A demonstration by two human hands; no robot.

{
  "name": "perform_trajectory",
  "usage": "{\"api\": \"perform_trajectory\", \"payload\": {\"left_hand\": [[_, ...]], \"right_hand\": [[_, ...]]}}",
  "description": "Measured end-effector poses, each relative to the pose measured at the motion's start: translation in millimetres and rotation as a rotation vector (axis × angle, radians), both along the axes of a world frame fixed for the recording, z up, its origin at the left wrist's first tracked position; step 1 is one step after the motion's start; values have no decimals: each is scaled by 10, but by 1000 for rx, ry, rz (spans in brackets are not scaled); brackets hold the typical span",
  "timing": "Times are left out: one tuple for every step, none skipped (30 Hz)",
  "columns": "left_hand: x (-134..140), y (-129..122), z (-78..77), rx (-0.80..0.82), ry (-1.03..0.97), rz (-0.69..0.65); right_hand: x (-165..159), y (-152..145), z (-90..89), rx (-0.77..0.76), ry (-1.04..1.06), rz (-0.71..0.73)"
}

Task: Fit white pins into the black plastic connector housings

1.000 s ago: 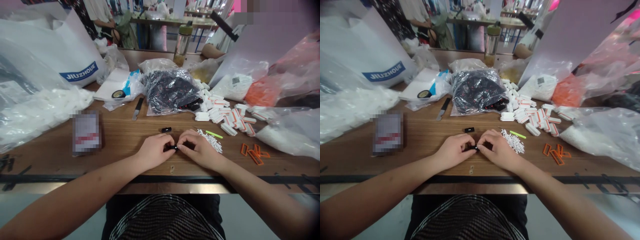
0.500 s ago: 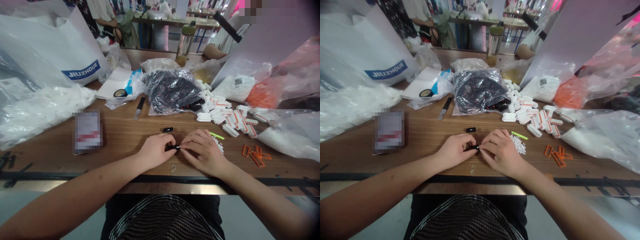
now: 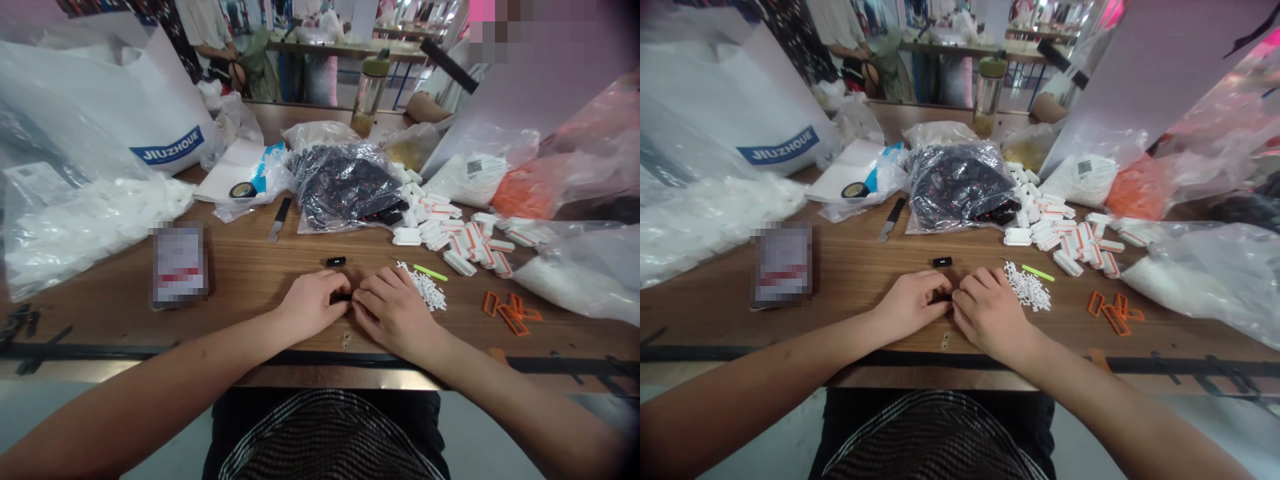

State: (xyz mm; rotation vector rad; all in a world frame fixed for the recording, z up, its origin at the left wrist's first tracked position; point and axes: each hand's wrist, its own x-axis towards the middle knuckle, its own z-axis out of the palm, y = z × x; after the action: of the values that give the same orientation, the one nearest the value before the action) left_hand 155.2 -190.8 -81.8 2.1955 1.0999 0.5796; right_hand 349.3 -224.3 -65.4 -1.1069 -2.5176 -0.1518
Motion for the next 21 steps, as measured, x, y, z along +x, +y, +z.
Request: {"api": "perform_trajectory", "payload": {"left_hand": [[3, 1, 1, -4, -4, 2], [6, 2, 4, -9, -12, 4], [9, 3, 8, -14, -20, 7], [12, 4, 12, -18, -30, 12], [14, 4, 16, -20, -39, 17], [16, 4, 20, -23, -46, 20], [17, 3, 23, -26, -50, 24], [18, 2, 25, -29, -50, 28], [18, 1, 26, -32, -49, 32], [19, 0, 27, -33, -48, 37], [20, -1, 26, -33, -47, 39], [21, -2, 25, -30, -47, 40], [21, -2, 25, -26, -49, 38], [22, -3, 24, -24, -48, 36], [22, -3, 25, -24, -44, 35], [23, -3, 25, -25, -36, 34], [22, -2, 24, -23, -27, 32], [22, -2, 23, -20, -18, 30], [20, -1, 20, -15, -9, 26], [18, 1, 16, -8, -3, 20], [16, 2, 12, -3, 2, 16]], "right_hand": [[7, -6, -24, 3, 24, -3], [20, -10, -46, -4, 65, 0], [39, -11, -66, -20, 119, 5], [60, -9, -81, -41, 178, 11], [81, -4, -93, -60, 232, 13], [100, 3, -102, -76, 270, 13], [115, 11, -107, -85, 292, 9], [126, 19, -108, -85, 301, 4], [131, 27, -106, -83, 297, 0], [132, 34, -102, -79, 285, -1], [130, 39, -95, -72, 268, 0], [125, 42, -86, -61, 246, 4], [120, 43, -77, -49, 219, 7], [114, 42, -68, -36, 189, 11], [107, 39, -61, -21, 158, 13], [99, 35, -55, -4, 125, 14], [90, 31, -50, 16, 90, 18], [79, 27, -45, 32, 54, 23], [66, 25, -39, 45, 18, 28], [53, 24, -32, 51, -15, 34], [40, 25, -24, 51, -43, 36]]}}
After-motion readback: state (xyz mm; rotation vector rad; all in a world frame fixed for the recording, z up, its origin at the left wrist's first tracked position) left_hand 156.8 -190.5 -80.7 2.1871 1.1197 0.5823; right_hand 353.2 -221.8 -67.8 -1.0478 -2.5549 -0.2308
